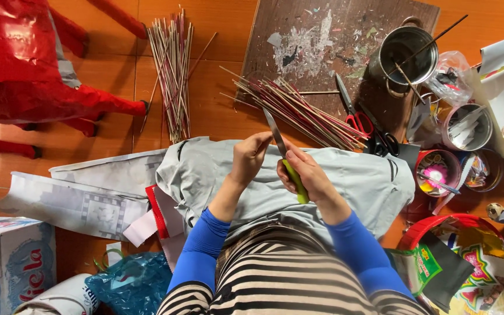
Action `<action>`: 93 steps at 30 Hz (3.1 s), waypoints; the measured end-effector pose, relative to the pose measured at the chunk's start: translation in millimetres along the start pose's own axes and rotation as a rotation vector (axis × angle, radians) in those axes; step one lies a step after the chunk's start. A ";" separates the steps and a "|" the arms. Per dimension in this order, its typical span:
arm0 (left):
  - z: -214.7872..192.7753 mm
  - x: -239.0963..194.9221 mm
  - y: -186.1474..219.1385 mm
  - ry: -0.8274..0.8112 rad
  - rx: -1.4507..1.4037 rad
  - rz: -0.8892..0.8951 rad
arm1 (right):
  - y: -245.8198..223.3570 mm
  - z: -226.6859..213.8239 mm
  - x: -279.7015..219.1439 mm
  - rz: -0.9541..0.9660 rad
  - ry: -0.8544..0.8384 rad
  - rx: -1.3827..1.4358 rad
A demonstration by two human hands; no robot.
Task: Shaving and preparing wooden sticks using a craft knife.
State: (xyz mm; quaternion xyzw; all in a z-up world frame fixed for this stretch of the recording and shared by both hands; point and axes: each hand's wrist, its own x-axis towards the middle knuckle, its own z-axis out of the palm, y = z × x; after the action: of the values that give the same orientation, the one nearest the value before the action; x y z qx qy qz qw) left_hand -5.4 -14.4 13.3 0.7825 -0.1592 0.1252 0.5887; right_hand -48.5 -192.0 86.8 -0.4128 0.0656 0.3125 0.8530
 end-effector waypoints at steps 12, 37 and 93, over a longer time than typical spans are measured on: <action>-1.9 3.4 10.2 -0.037 0.133 0.074 | 4.2 -7.1 -0.4 -0.014 0.073 -0.104; 0.2 2.6 0.1 -0.151 0.252 0.216 | -11.5 -3.3 -2.1 0.090 0.089 0.004; -10.9 19.4 -16.8 -0.387 -0.931 -0.437 | -16.3 18.4 -14.9 -0.138 -0.090 0.045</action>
State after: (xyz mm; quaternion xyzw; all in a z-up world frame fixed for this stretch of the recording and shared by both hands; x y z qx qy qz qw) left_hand 19.0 -1.6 9.0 0.4631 -0.1368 -0.2301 0.8449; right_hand -53.5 -193.0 115.0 -0.3828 0.0057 0.2697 0.8835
